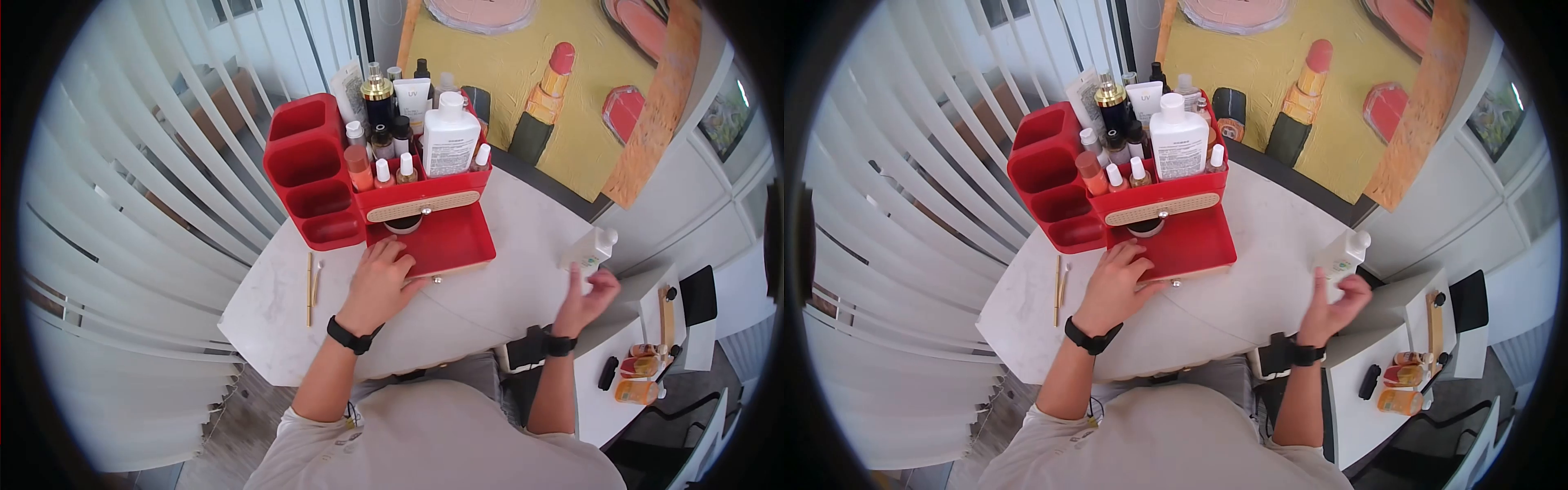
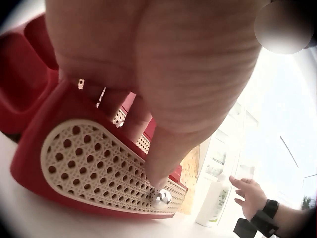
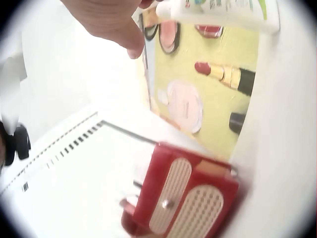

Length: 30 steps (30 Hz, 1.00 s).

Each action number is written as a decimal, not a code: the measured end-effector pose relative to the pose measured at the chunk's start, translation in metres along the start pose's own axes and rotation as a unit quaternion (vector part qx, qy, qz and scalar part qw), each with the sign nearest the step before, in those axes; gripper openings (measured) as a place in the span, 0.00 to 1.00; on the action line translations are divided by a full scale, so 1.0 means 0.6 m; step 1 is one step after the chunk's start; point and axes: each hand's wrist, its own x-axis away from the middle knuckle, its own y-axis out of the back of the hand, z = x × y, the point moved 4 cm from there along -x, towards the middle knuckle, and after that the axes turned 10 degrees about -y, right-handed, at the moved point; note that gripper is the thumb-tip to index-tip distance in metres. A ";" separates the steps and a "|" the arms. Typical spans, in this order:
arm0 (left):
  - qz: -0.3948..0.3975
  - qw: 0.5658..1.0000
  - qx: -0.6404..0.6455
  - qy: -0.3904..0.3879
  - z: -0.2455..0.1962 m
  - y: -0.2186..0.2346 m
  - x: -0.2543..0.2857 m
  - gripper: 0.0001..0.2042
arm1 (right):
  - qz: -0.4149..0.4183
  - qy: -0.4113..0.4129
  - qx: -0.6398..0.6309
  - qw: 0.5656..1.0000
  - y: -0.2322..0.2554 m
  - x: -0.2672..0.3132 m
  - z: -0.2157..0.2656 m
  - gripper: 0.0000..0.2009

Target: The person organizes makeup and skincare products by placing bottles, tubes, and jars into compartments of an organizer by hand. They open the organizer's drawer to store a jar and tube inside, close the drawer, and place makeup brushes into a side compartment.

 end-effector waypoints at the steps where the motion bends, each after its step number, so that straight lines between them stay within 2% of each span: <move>1: 0.001 1.000 0.019 0.001 -0.004 0.005 -0.001 0.17 | 0.002 0.004 0.001 1.000 0.006 -0.019 0.006 0.27; 3: -0.001 0.999 0.037 0.004 -0.001 0.010 0.003 0.16 | -0.063 0.024 0.169 0.983 0.014 -0.056 0.035 0.39; 4: 0.022 0.997 0.075 0.016 0.004 0.005 0.008 0.15 | -0.061 0.026 0.168 0.983 0.017 -0.068 0.025 0.39; 5: 0.045 0.992 0.113 0.028 0.008 0.000 0.012 0.15 | 0.066 -0.043 0.098 0.992 0.005 -0.081 -0.004 0.42; 6: 0.043 0.992 0.112 0.029 0.012 -0.003 0.014 0.15 | 0.193 -0.111 0.026 0.975 -0.009 -0.089 -0.030 0.44; 7: 0.015 0.992 0.127 0.001 0.012 -0.002 0.017 0.14 | 0.213 -0.173 0.004 0.962 -0.020 -0.099 -0.035 0.44; 8: -0.014 0.990 0.141 -0.027 0.011 0.001 0.019 0.14 | 0.217 -0.172 0.004 0.961 -0.028 -0.098 -0.032 0.44; 9: -0.018 0.990 0.139 -0.024 0.011 0.003 0.024 0.14 | 0.220 -0.133 0.006 0.966 -0.040 -0.093 -0.025 0.42; 10: -0.070 0.987 0.141 -0.028 0.007 0.013 0.030 0.17 | 0.222 -0.095 0.008 0.970 -0.058 -0.084 -0.003 0.41; 11: -0.122 0.982 0.142 -0.032 0.003 0.023 0.034 0.21 | 0.229 -0.091 0.004 0.969 -0.080 -0.074 0.028 0.41; 12: -0.127 0.982 0.138 -0.027 0.000 0.025 0.037 0.21 | 0.249 -0.028 -0.011 0.968 -0.104 -0.057 0.081 0.39; 13: -0.162 0.981 0.108 0.026 0.002 0.030 0.045 0.27 | 0.268 0.032 -0.024 0.963 -0.121 -0.038 0.134 0.37; 14: -0.194 0.975 0.078 0.077 0.004 0.035 0.053 0.33 | 0.324 0.101 0.000 0.941 -0.141 -0.021 0.190 0.37; 15: -0.190 0.976 0.076 0.077 0.003 0.033 0.058 0.33 | 0.375 0.168 0.024 0.911 -0.166 -0.006 0.230 0.36; 17: -0.192 0.955 0.140 0.177 0.018 0.025 0.069 0.42 | 0.455 0.313 -0.022 0.833 -0.225 0.030 0.269 0.37; 18: -0.190 0.956 0.138 0.175 0.016 0.024 0.072 0.42 | 0.484 0.323 0.007 0.813 -0.246 0.049 0.294 0.36; 20: -0.181 0.936 0.218 0.210 0.018 0.016 0.084 0.42 | 0.534 0.330 0.044 0.777 -0.285 0.077 0.286 0.36; 21: -0.182 0.936 0.215 0.210 0.019 0.013 0.093 0.42 | 0.534 0.331 0.041 0.777 -0.294 0.082 0.275 0.36; 23: -0.169 0.928 0.260 0.206 0.022 0.002 0.107 0.41 | 0.603 0.283 0.088 0.740 -0.318 0.094 0.250 0.36; 27: -0.180 0.908 0.304 0.225 0.021 -0.016 0.117 0.38 | 0.607 0.291 0.116 0.730 -0.322 0.098 0.233 0.32; 30: -0.194 0.899 0.323 0.224 0.025 -0.020 0.109 0.32 | 0.597 0.309 0.091 0.735 -0.322 0.095 0.204 0.28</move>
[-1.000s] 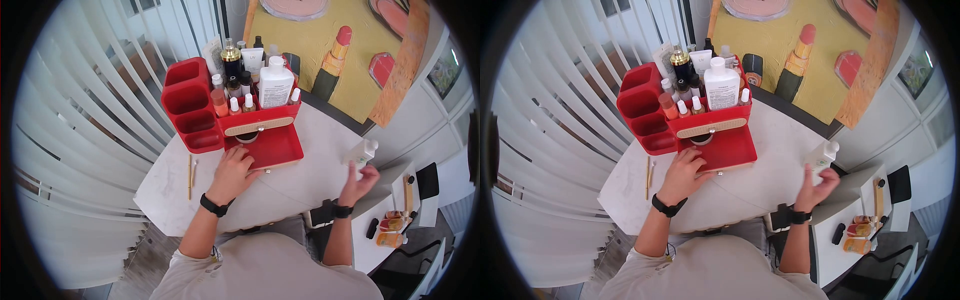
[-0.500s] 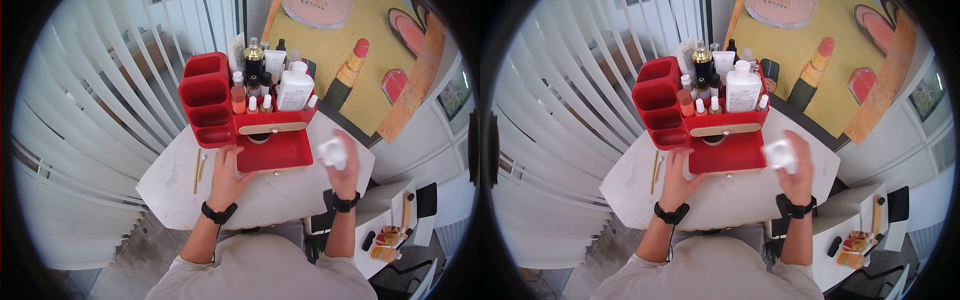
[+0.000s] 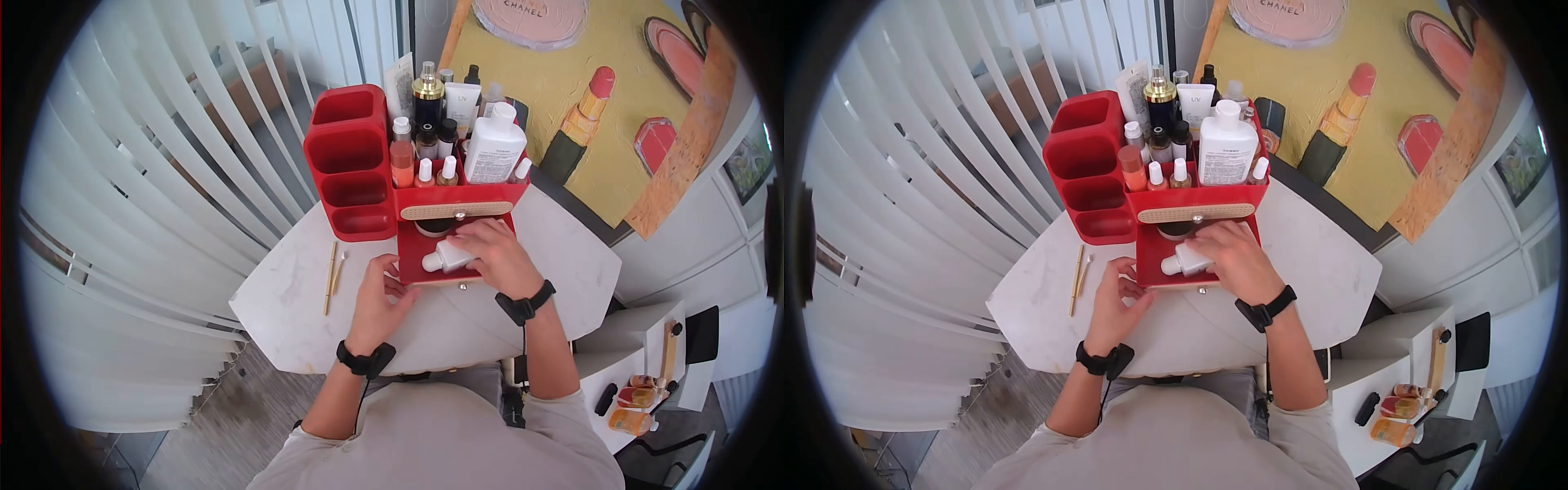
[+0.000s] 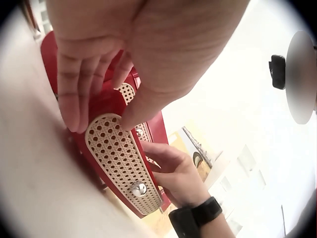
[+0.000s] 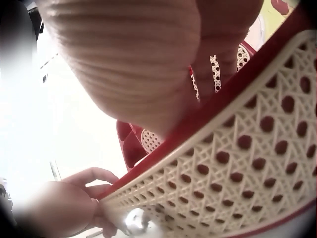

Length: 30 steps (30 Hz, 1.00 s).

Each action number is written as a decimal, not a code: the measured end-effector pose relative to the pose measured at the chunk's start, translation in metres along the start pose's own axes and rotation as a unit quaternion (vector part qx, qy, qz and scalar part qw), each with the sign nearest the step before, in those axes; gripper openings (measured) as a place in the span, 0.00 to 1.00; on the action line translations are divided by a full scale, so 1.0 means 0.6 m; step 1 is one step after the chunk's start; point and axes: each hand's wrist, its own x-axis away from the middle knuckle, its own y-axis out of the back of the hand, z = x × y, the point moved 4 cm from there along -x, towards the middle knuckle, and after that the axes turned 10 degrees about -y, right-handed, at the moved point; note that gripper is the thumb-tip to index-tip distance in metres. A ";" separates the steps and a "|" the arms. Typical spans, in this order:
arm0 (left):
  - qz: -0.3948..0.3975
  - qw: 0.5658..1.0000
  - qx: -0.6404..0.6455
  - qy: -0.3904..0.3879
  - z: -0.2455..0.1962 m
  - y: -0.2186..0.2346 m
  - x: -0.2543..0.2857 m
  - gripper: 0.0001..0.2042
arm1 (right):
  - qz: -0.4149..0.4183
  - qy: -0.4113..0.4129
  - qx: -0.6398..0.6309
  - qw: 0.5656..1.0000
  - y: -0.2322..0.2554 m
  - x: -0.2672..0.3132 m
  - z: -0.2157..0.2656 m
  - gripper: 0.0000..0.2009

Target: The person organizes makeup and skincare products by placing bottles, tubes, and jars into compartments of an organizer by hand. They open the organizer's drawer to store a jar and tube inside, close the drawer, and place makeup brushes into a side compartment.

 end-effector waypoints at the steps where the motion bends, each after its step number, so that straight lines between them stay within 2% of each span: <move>1: -0.009 1.000 -0.004 -0.006 -0.002 0.001 -0.003 0.29 | -0.044 0.010 -0.054 0.998 0.004 0.006 -0.005 0.25; 2: -0.018 1.000 -0.008 -0.012 -0.004 0.003 -0.004 0.27 | -0.087 0.021 -0.108 0.990 0.010 0.015 -0.007 0.21; 3: -0.019 1.000 -0.007 -0.011 -0.003 0.004 -0.003 0.27 | -0.086 0.021 -0.107 0.990 0.012 0.031 -0.005 0.21; 5: -0.039 0.999 0.025 0.024 0.004 0.007 0.002 0.18 | -0.277 -0.125 -0.079 0.949 0.049 0.082 0.000 0.14; 7: -0.034 0.999 0.015 0.034 0.004 0.009 0.001 0.14 | -0.240 -0.288 -0.193 0.907 0.018 0.160 -0.050 0.04; 8: -0.022 0.999 0.005 0.044 0.005 0.008 0.005 0.11 | -0.233 -0.287 -0.193 0.909 0.016 0.167 -0.050 0.04; 10: -0.018 0.999 -0.007 0.040 0.006 0.007 0.002 0.10 | -0.054 -0.275 -0.290 0.915 -0.009 0.168 -0.044 0.05; 11: -0.009 0.999 -0.019 0.031 0.006 0.008 0.000 0.09 | -0.044 -0.273 -0.229 0.933 -0.014 0.158 -0.044 0.07; 12: -0.009 0.999 -0.022 0.034 0.009 0.008 -0.002 0.09 | -0.043 -0.274 -0.232 0.932 -0.017 0.146 -0.045 0.07; 14: -0.022 0.999 0.014 0.018 0.010 0.006 -0.009 0.07 | -0.078 -0.225 -0.269 0.933 -0.016 0.111 -0.044 0.08; 18: -0.039 0.999 -0.034 -0.016 -0.011 0.038 -0.012 0.10 | -0.038 -0.212 -0.281 0.935 -0.029 0.068 -0.085 0.10; 20: -0.037 0.970 -0.230 -0.063 -0.004 0.072 -0.003 0.12 | -0.017 -0.210 -0.283 0.936 -0.030 0.045 -0.104 0.12; 21: -0.038 0.969 -0.235 -0.061 -0.002 0.089 0.001 0.12 | -0.014 -0.193 -0.286 0.938 -0.029 0.034 -0.109 0.13; 22: -0.060 0.950 -0.299 -0.064 -0.003 0.109 0.004 0.13 | -0.013 -0.176 -0.289 0.941 -0.027 0.025 -0.114 0.13; 23: -0.081 0.927 -0.361 -0.068 -0.004 0.129 0.005 0.14 | 0.019 -0.199 -0.288 0.936 -0.025 0.020 -0.120 0.13; 24: -0.081 0.925 -0.364 -0.067 -0.002 0.142 0.007 0.14 | 0.020 -0.198 -0.292 0.935 -0.023 0.019 -0.127 0.13; 26: -0.077 0.903 -0.422 -0.001 0.010 0.170 0.011 0.15 | 0.054 -0.234 -0.340 0.909 -0.028 0.020 -0.147 0.13; 28: -0.077 0.906 -0.416 0.015 0.029 0.185 0.011 0.12 | 0.055 -0.221 -0.364 0.903 -0.044 0.030 -0.167 0.12; 30: -0.037 0.947 -0.313 0.068 0.047 0.187 0.004 0.09 | 0.055 -0.209 -0.386 0.897 -0.052 0.041 -0.185 0.12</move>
